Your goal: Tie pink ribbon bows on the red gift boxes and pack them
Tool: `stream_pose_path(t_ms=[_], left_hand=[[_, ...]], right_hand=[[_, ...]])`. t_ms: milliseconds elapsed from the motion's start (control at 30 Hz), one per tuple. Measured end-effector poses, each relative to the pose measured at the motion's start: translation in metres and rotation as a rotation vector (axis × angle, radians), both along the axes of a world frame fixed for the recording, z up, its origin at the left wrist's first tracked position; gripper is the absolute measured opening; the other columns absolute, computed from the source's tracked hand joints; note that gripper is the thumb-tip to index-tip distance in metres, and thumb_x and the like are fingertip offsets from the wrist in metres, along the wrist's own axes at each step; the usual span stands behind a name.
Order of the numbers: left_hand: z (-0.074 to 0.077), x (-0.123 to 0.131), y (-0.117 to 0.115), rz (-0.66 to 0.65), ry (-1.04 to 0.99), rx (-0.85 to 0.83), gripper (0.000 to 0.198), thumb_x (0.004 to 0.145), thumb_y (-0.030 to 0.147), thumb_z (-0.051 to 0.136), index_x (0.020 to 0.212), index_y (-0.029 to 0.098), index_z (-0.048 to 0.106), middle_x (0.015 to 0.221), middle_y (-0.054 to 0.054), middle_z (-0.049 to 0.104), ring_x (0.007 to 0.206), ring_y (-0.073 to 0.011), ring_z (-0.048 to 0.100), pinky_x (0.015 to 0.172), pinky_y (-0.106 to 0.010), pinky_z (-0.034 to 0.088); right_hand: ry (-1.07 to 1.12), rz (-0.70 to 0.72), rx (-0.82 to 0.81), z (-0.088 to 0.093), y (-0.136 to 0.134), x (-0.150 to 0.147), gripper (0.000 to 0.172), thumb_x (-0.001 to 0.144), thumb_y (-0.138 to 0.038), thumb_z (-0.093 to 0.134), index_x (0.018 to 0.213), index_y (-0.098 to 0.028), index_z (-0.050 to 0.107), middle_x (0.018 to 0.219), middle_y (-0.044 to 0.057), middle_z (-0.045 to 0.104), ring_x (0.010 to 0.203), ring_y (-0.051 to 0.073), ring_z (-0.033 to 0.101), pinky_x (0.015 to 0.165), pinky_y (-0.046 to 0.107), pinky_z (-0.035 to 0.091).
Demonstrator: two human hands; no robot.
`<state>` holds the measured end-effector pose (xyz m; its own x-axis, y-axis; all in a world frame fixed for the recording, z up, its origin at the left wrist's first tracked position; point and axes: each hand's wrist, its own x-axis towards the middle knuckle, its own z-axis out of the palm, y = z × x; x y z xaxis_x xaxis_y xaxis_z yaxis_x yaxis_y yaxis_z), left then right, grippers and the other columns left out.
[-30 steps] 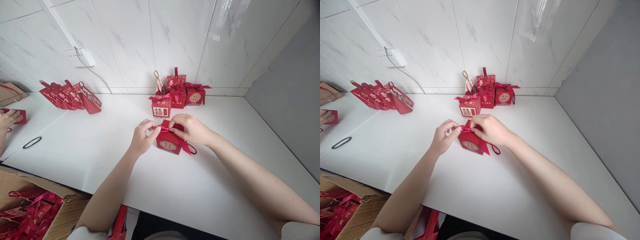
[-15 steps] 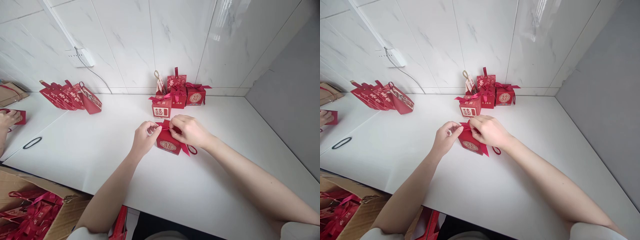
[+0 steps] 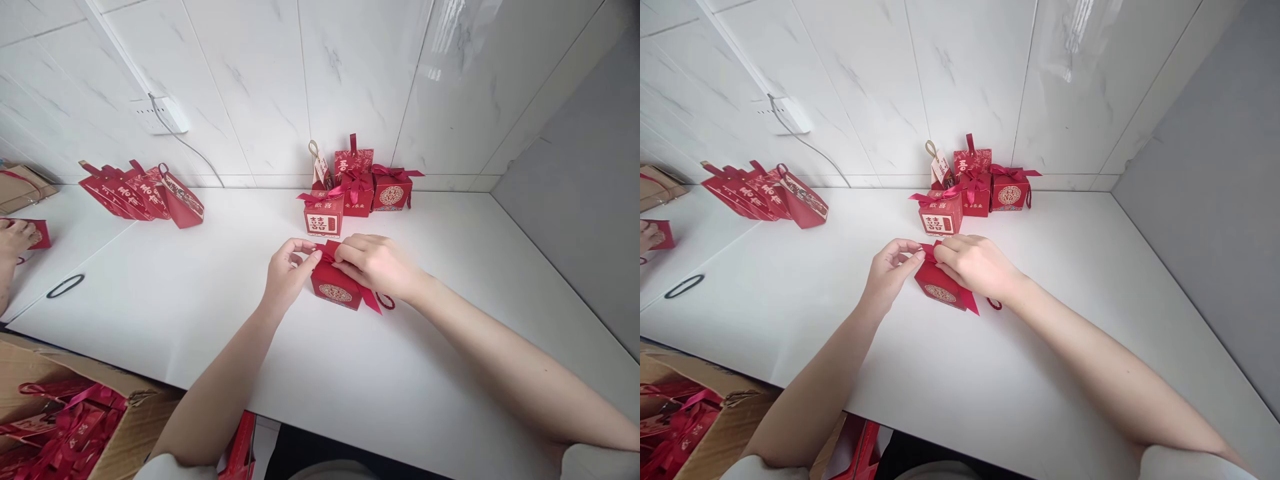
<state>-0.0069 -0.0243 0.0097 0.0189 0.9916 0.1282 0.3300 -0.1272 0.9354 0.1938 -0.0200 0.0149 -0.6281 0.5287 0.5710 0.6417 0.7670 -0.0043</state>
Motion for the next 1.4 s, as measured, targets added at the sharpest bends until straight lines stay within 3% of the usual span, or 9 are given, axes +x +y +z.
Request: stream_pose_path(t_ms=[200, 367, 600, 767, 867, 1000, 1100, 1200, 1400], left_hand=[[0.002, -0.003, -0.001, -0.005, 0.078, -0.015, 0.019, 0.082, 0.039, 0.064, 0.077, 0.021, 0.068, 0.085, -0.001, 0.064, 0.076, -0.0141, 0.049, 0.071, -0.028, 0.04], [0.006, -0.003, -0.004, -0.073, -0.044, -0.009, 0.014, 0.084, 0.035, 0.064, 0.082, 0.021, 0.066, 0.085, -0.001, 0.063, 0.08, -0.0144, 0.053, 0.071, -0.027, 0.042], [0.006, 0.003, -0.007, -0.112, -0.062, 0.044, 0.017, 0.085, 0.037, 0.064, 0.091, 0.021, 0.062, 0.092, -0.003, 0.065, 0.084, -0.0158, 0.057, 0.072, -0.027, 0.043], [0.005, 0.004, -0.007, 0.031, 0.078, 0.004, 0.025, 0.081, 0.046, 0.068, 0.086, 0.021, 0.064, 0.094, -0.003, 0.064, 0.084, -0.016, 0.054, 0.076, -0.028, 0.042], [0.006, 0.003, -0.007, -0.011, 0.12, -0.028, 0.03, 0.084, 0.051, 0.062, 0.082, 0.021, 0.067, 0.088, -0.003, 0.065, 0.081, -0.0164, 0.053, 0.077, -0.029, 0.043], [0.008, -0.004, -0.009, -0.034, 0.219, 0.003, 0.033, 0.085, 0.051, 0.061, 0.105, 0.027, 0.068, 0.108, -0.005, 0.068, 0.092, -0.0197, 0.059, 0.076, -0.029, 0.045], [0.01, -0.015, -0.011, -0.239, 0.291, -0.105, 0.057, 0.073, 0.047, 0.075, 0.126, 0.031, 0.06, 0.115, -0.006, 0.069, 0.094, -0.0229, 0.064, 0.073, -0.03, 0.048], [0.013, -0.023, -0.009, -0.35, 0.244, -0.243, 0.07, 0.073, 0.048, 0.075, 0.137, 0.032, 0.052, 0.107, -0.007, 0.072, 0.084, -0.0223, 0.068, 0.07, -0.031, 0.05], [0.009, -0.022, -0.001, -0.171, 0.338, -0.208, 0.054, 0.081, 0.057, 0.063, 0.128, 0.029, 0.058, 0.096, -0.006, 0.07, 0.084, -0.021, 0.067, 0.071, -0.03, 0.049]], right_hand=[[0.015, 0.026, -0.093, 0.008, -0.004, 0.002, 0.02, 0.099, -0.025, 0.045, 0.085, -0.018, 0.057, 0.079, 0.005, 0.063, 0.069, 0.018, 0.055, 0.06, 0.03, 0.037], [0.269, 0.093, -0.565, 0.026, -0.008, 0.015, 0.005, 0.094, -0.023, 0.052, 0.094, -0.021, 0.056, 0.081, 0.001, 0.068, 0.065, 0.014, 0.06, 0.061, 0.027, 0.045], [0.436, 0.212, -1.097, 0.034, -0.008, 0.022, 0.01, 0.094, -0.025, 0.05, 0.1, -0.022, 0.057, 0.087, 0.003, 0.072, 0.073, 0.015, 0.07, 0.067, 0.028, 0.054], [0.379, 0.057, -0.909, 0.033, -0.007, 0.019, 0.009, 0.092, -0.026, 0.052, 0.09, -0.022, 0.059, 0.072, -0.001, 0.067, 0.057, 0.012, 0.059, 0.057, 0.026, 0.046], [0.327, -0.03, -0.789, 0.03, -0.003, 0.018, 0.014, 0.09, -0.029, 0.054, 0.079, -0.021, 0.058, 0.072, -0.001, 0.064, 0.06, 0.013, 0.055, 0.058, 0.028, 0.043], [0.258, -0.186, -0.779, 0.024, 0.003, 0.019, 0.024, 0.087, -0.034, 0.058, 0.069, -0.021, 0.051, 0.072, 0.001, 0.063, 0.062, 0.015, 0.054, 0.056, 0.028, 0.041], [0.24, -0.24, -0.825, 0.021, 0.005, 0.021, 0.03, 0.087, -0.037, 0.057, 0.063, -0.022, 0.047, 0.064, 0.0, 0.06, 0.057, 0.015, 0.051, 0.052, 0.028, 0.038], [0.231, -0.214, -0.889, 0.022, 0.004, 0.022, 0.032, 0.089, -0.037, 0.056, 0.062, -0.022, 0.047, 0.06, 0.0, 0.061, 0.055, 0.014, 0.053, 0.052, 0.028, 0.038], [0.16, -0.079, -0.882, 0.037, -0.009, 0.025, 0.031, 0.091, -0.048, 0.054, 0.073, -0.022, 0.057, 0.067, 0.0, 0.063, 0.057, 0.014, 0.054, 0.053, 0.028, 0.039]])
